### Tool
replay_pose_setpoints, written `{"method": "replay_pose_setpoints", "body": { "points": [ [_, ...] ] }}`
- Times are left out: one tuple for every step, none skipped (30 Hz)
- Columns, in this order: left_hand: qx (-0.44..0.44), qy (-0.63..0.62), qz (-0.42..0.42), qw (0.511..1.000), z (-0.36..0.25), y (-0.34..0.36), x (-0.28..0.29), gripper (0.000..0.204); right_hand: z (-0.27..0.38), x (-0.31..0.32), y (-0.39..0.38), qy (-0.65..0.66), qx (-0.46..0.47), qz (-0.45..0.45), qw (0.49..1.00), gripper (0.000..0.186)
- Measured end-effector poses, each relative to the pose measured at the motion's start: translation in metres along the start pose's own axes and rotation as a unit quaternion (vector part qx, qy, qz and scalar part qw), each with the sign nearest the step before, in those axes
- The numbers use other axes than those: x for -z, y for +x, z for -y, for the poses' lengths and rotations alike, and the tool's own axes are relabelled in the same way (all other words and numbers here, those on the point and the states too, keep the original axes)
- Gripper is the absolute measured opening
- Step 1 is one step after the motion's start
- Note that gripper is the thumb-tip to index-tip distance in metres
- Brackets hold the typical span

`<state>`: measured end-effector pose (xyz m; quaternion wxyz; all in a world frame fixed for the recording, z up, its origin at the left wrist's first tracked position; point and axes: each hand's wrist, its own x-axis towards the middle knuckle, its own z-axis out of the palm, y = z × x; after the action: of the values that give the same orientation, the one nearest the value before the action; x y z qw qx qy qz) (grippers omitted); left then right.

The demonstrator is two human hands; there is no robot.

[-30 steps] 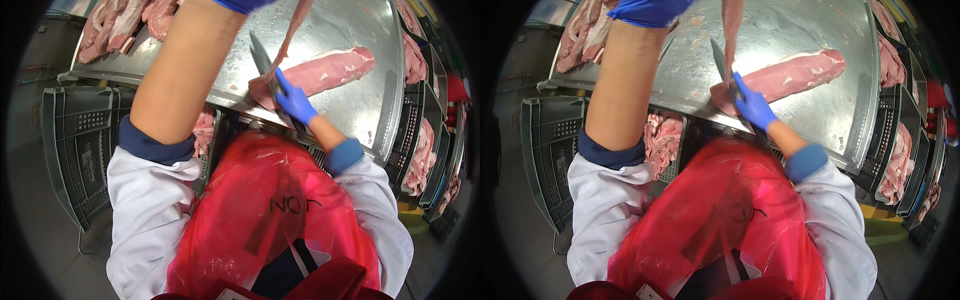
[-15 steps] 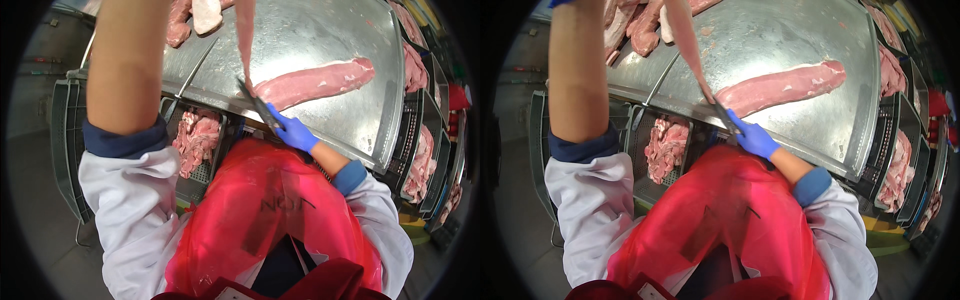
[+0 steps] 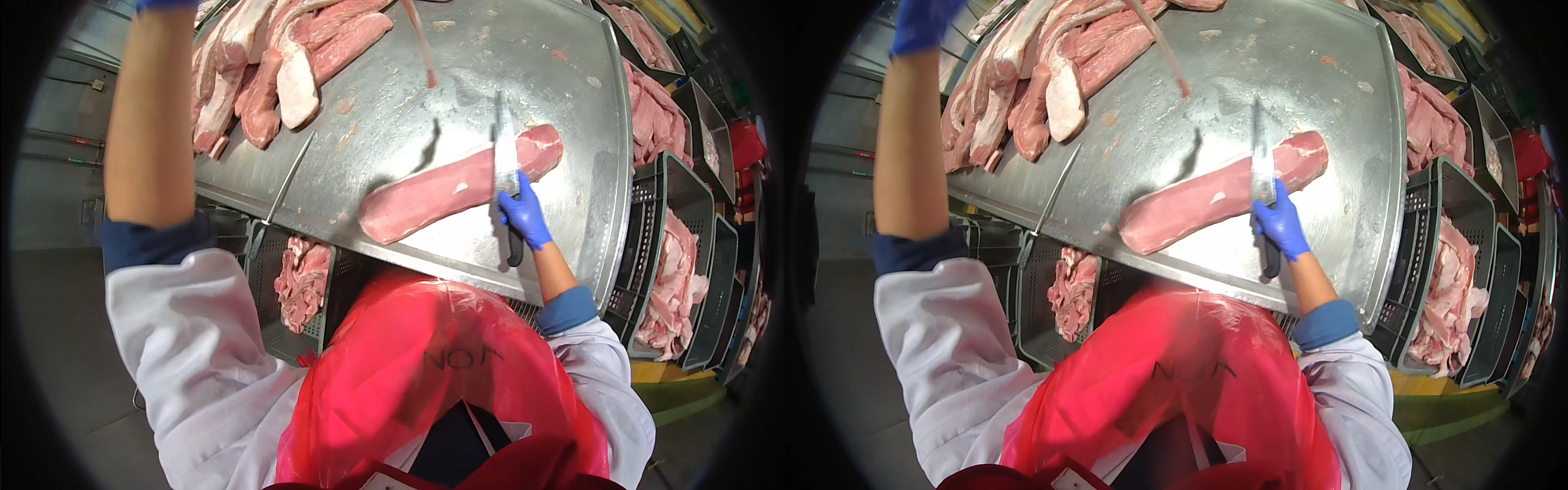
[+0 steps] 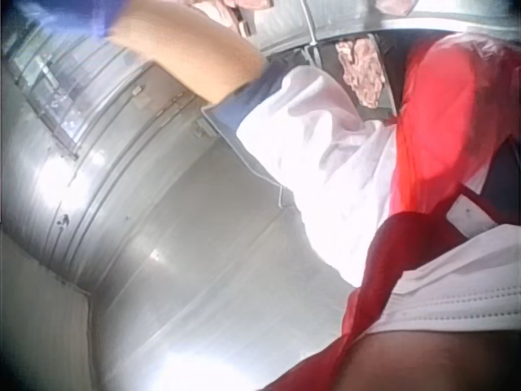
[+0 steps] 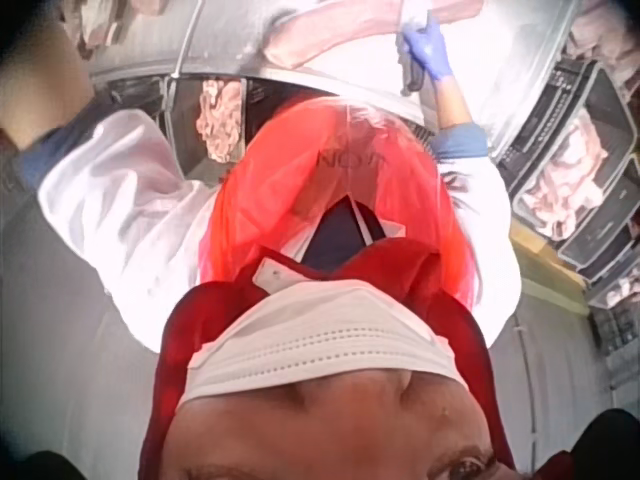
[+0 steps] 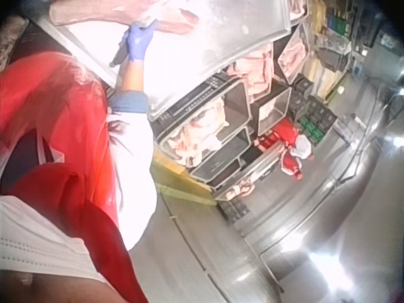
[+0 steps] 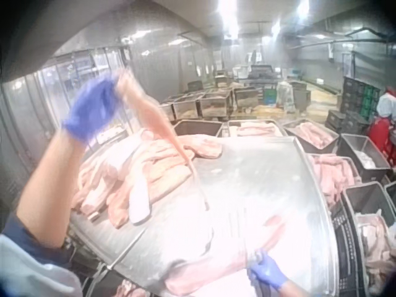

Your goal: The person trims fat and connective tissue from large cuts of raw meat using a knife on a stainless steel table. They repeatedly lift and reposition the meat to access different sides, placing trimmed pieces into a nearby bin.

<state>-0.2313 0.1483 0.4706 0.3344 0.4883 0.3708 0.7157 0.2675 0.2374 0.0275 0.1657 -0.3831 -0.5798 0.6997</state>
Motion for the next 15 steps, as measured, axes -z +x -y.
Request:
{"method": "replay_pose_setpoints", "body": {
  "points": [
    [0.056,-0.097,-0.175,0.978,0.011,-0.029,0.063,0.010,-0.001,0.020,0.009,0.038,0.022,0.004,0.999,0.061],
    [0.004,0.160,-0.109,0.981,0.094,-0.065,0.020,0.013,-0.005,0.055,0.003,0.062,0.036,-0.055,0.996,0.069],
    [0.073,0.149,-0.063,0.984,0.127,-0.116,0.022,0.013,-0.001,0.074,0.004,0.053,0.030,-0.071,0.996,0.072],
    [0.135,0.169,-0.194,0.957,0.157,-0.159,0.001,0.011,0.006,0.091,0.004,0.044,0.021,-0.088,0.995,0.075],
    [0.216,0.206,-0.198,0.934,0.185,-0.224,0.052,0.011,0.017,0.095,0.011,0.014,0.031,-0.076,0.997,0.072],
    [0.339,0.273,-0.209,0.876,0.218,-0.296,0.089,0.020,0.024,0.098,0.021,-0.024,0.040,-0.053,0.997,0.068],
    [0.401,0.656,-0.018,0.640,0.253,-0.397,0.161,0.033,0.023,0.094,0.045,-0.047,0.036,-0.010,0.998,0.065],
    [0.355,0.687,0.042,0.632,0.283,-0.373,0.101,0.038,0.015,0.107,0.052,-0.082,0.020,-0.037,0.996,0.062],
    [0.365,0.676,0.049,0.639,0.308,-0.354,0.082,0.042,0.019,0.099,0.067,-0.117,0.049,-0.020,0.992,0.059],
    [0.314,0.617,-0.071,0.718,0.351,-0.354,0.073,0.052,0.026,0.082,0.087,-0.153,0.080,0.009,0.985,0.057],
    [0.287,0.593,0.017,0.752,0.381,-0.315,0.045,0.063,0.030,0.070,0.102,-0.192,0.105,0.020,0.976,0.055],
    [0.220,0.639,0.044,0.736,0.416,-0.294,0.025,0.066,0.028,0.051,0.125,-0.257,0.197,0.026,0.946,0.051],
    [0.107,0.643,0.022,0.758,0.448,-0.277,0.005,0.076,0.030,0.031,0.143,-0.326,0.216,0.027,0.920,0.051],
    [0.153,0.628,0.013,0.763,0.464,-0.248,-0.017,0.081,0.030,0.016,0.154,-0.394,0.232,0.024,0.889,0.051],
    [0.156,0.665,0.001,0.730,0.483,-0.231,-0.028,0.082,0.031,0.003,0.161,-0.433,0.191,0.033,0.880,0.052]
  ]
}}
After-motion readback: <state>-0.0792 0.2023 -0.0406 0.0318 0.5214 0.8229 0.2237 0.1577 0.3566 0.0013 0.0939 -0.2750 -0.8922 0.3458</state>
